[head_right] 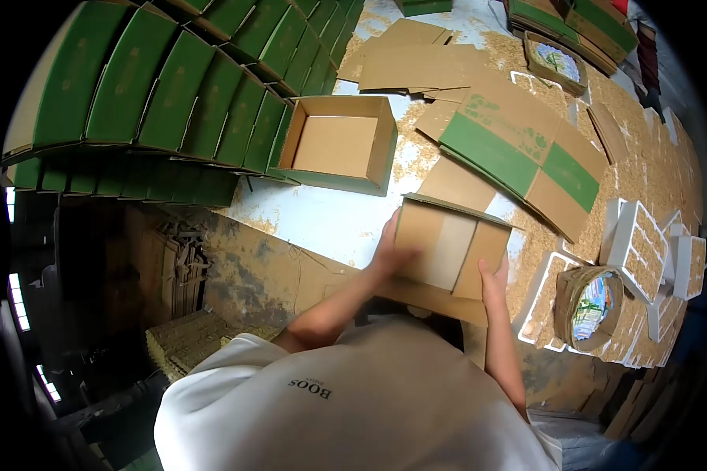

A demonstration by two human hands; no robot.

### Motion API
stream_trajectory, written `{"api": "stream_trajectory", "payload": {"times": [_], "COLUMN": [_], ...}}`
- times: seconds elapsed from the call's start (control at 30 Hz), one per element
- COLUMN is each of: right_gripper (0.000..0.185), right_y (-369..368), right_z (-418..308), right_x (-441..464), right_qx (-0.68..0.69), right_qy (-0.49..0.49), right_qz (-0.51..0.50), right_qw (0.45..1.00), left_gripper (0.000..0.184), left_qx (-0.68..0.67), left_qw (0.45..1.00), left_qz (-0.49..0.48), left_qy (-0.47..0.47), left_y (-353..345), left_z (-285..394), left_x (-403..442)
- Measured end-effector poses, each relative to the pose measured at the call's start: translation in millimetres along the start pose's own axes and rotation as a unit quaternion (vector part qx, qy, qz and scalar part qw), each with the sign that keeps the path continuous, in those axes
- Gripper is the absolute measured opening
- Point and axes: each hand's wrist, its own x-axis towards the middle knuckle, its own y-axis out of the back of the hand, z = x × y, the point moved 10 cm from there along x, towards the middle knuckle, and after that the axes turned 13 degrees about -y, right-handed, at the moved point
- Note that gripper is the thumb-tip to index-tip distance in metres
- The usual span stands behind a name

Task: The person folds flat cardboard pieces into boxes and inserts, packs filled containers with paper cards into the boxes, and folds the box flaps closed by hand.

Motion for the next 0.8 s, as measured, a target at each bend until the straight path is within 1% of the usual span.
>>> {"api": "stream_trajectory", "payload": {"times": [0.03,0.13,0.17,0.23,0.27,0.3,0.33,0.37,0.4,0.43,0.47,0.5,0.53,0.6,0.63,0.67,0.73,0.77,0.8], "right_gripper": [0.061,0.066,0.072,0.083,0.084,0.085,0.087,0.087,0.084,0.082,0.079,0.076,0.077,0.078,0.086,0.087,0.09,0.089,0.09], "right_y": [-5,7,9,14,17,22,25,36,34,32,29,25,22,19,14,23,11,25,23], "right_z": [-1,22,20,21,24,27,29,40,38,39,41,36,38,34,28,25,7,14,7], "right_x": [6,11,12,11,14,19,26,33,34,32,30,31,30,36,42,45,42,50,51], "right_qx": [-0.016,0.049,0.025,-0.02,0.005,0.03,0.055,0.062,0.084,0.105,0.125,0.13,0.154,0.198,0.148,0.124,0.084,0.095,0.101], "right_qy": [-0.012,-0.09,-0.062,-0.007,0.004,0.015,0.026,0.009,-0.02,-0.051,-0.083,-0.068,-0.076,-0.083,-0.058,-0.044,-0.012,-0.001,0.002], "right_qz": [-0.033,-0.022,-0.022,-0.021,-0.037,-0.055,-0.072,-0.038,-0.045,-0.051,-0.058,-0.066,-0.068,-0.078,-0.119,-0.109,-0.094,-0.063,-0.081], "right_qw": [0.999,0.995,0.998,1.0,0.999,0.998,0.996,0.997,0.995,0.992,0.987,0.987,0.983,0.974,0.98,0.985,0.992,0.993,0.992], "left_gripper": [0.1,0.099,0.098,0.097,0.096,0.095,0.094,0.094,0.093,0.097,0.098,0.099,0.1,0.101,0.102,0.103,0.104,0.106,0.107], "left_qx": [0.015,0.02,0.011,0.008,0.005,-0.064,-0.07,-0.076,-0.083,-0.147,-0.168,-0.188,-0.208,-0.29,-0.333,-0.348,-0.377,-0.314,-0.246], "left_qw": [1.0,0.999,0.999,0.996,0.994,0.996,0.995,0.995,0.995,0.987,0.985,0.981,0.978,0.957,0.943,0.937,0.925,0.948,0.967], "left_qz": [0.014,0.022,0.023,0.063,0.083,0.063,0.064,0.06,0.053,0.042,0.034,0.027,0.02,0.009,0.004,-0.008,-0.033,-0.052,-0.058], "left_qy": [-0.017,-0.042,-0.03,-0.061,-0.076,-0.022,-0.01,0.003,0.018,0.04,0.034,0.027,0.017,0.013,0.015,0.016,0.021,0.013,0.009], "left_y": [5,10,11,17,19,13,14,14,13,8,8,10,13,15,14,12,11,12,19], "left_z": [9,16,13,16,16,4,1,-3,-6,-12,-12,-12,-12,-16,-16,-16,-13,-24,-23], "left_x": [0,-7,-12,-30,-38,-42,-39,-37,-37,-36,-35,-33,-28,-10,-7,-6,-2,-1,0]}}
